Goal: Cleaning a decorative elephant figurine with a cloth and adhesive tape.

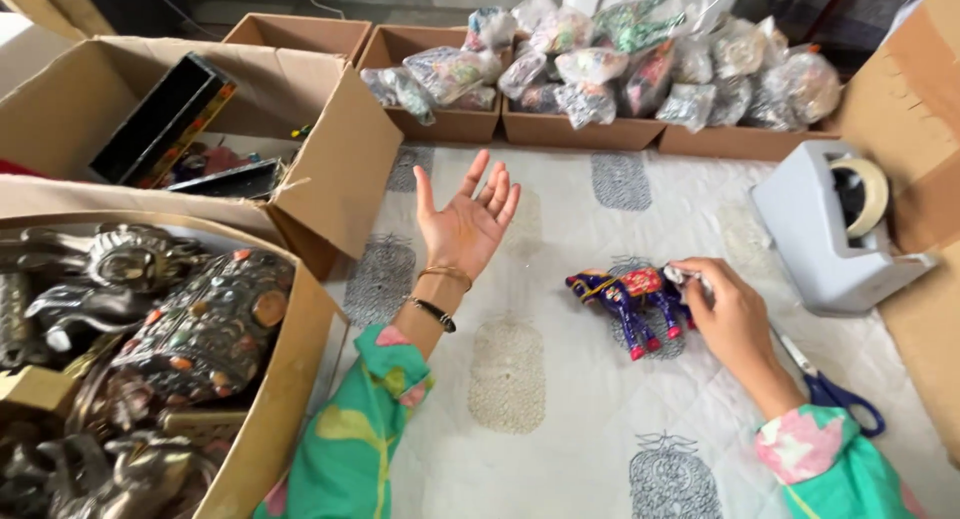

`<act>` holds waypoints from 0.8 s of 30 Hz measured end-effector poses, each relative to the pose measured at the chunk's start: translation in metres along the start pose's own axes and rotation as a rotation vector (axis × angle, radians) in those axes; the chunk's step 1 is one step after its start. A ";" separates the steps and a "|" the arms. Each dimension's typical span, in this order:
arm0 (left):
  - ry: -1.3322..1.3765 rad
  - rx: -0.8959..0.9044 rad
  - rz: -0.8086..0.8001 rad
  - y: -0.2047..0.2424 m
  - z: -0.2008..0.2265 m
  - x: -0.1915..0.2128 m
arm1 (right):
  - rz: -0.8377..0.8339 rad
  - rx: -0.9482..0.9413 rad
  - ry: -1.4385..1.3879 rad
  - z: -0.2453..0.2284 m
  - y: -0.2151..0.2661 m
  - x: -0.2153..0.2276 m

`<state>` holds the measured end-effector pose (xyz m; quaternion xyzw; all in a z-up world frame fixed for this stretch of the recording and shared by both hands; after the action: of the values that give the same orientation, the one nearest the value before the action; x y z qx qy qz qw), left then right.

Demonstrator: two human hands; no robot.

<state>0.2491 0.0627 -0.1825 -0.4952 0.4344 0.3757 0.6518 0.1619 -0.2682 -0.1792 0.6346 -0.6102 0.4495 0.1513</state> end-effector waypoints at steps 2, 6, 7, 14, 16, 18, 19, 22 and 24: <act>-0.086 -0.018 0.035 0.001 0.009 0.033 | 0.007 0.018 0.020 -0.002 -0.001 0.000; -1.199 0.048 0.177 -0.014 0.034 0.094 | 0.007 0.010 0.034 -0.002 -0.001 0.004; -1.205 0.053 0.176 -0.012 0.034 0.086 | 0.011 0.007 0.029 -0.004 -0.002 0.005; -1.604 -0.233 0.315 0.007 0.052 0.032 | 0.035 0.022 0.020 -0.001 -0.005 -0.002; -1.629 -0.329 0.367 0.006 0.047 0.023 | 0.076 0.055 0.035 0.004 0.000 0.002; -1.698 -0.483 0.076 0.007 0.038 -0.009 | 0.095 0.166 0.034 -0.001 0.000 0.001; -1.686 -0.461 0.059 0.008 0.032 -0.023 | 0.103 0.143 0.046 -0.003 0.002 0.005; -0.903 0.060 0.045 0.001 0.006 -0.030 | 0.038 0.048 0.014 -0.010 -0.002 0.012; -0.336 0.109 -0.064 0.006 -0.002 -0.032 | -0.025 -0.036 -0.012 -0.014 -0.002 0.009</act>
<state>0.2323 0.0598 -0.1548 -0.4029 0.3233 0.4080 0.7528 0.1575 -0.2633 -0.1640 0.6420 -0.6112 0.4326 0.1646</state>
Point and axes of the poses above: each hand's wrist, its own y-axis away from the middle knuckle, its own x-axis out of the back of the hand, z = x × y, the point moved 6 cm from there along -y, towards the middle knuckle, and after that the axes turned 9 degrees about -z, right-handed, at the moved point
